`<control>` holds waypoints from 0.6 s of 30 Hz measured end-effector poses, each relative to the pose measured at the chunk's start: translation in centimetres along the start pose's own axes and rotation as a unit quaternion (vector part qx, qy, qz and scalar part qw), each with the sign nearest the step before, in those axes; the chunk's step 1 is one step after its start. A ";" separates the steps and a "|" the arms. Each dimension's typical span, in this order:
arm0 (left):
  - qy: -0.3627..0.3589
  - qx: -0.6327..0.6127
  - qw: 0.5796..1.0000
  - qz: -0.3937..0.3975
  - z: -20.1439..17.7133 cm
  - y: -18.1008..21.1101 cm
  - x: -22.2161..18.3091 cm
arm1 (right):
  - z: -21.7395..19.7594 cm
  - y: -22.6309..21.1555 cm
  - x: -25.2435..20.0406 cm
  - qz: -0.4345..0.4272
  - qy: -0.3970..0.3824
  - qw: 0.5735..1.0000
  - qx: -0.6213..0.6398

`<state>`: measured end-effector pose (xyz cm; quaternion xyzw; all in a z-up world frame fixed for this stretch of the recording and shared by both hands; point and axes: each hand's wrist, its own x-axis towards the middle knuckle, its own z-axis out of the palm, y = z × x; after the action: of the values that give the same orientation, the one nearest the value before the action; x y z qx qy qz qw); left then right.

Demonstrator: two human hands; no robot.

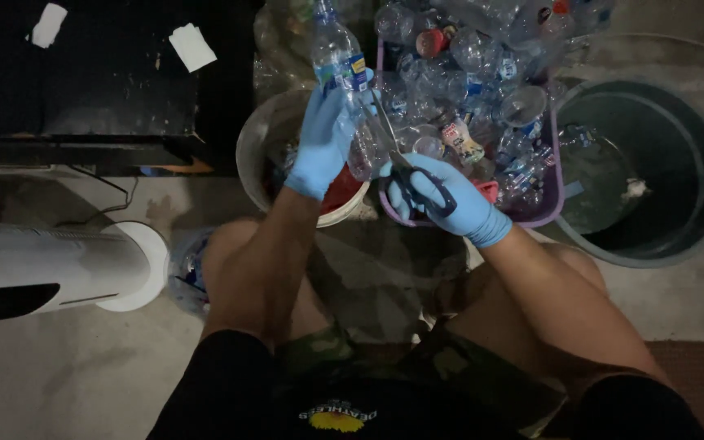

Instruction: Sorting plastic bottles by removing caps and labels and placing them into different containers for recycling

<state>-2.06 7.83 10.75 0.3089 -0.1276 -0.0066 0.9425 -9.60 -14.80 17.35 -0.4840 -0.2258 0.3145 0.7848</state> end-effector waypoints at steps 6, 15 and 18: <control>-0.030 0.041 0.999 0.017 -0.6 -0.2 -0.3 | 0.1 0.5 0.3 0.006 0.009 0.999 -0.040; -0.028 0.061 0.998 0.018 0.8 0.8 -0.5 | 0.4 1.0 0.4 -0.011 0.000 0.997 -0.081; 0.000 0.057 0.998 0.029 -1.4 -0.3 0.0 | 0.2 1.5 0.5 -0.011 0.000 0.998 -0.062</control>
<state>-1.74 8.40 9.48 0.3579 -0.1362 0.0283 0.9233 -9.79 -13.81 16.09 -0.5292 -0.2502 0.2914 0.7566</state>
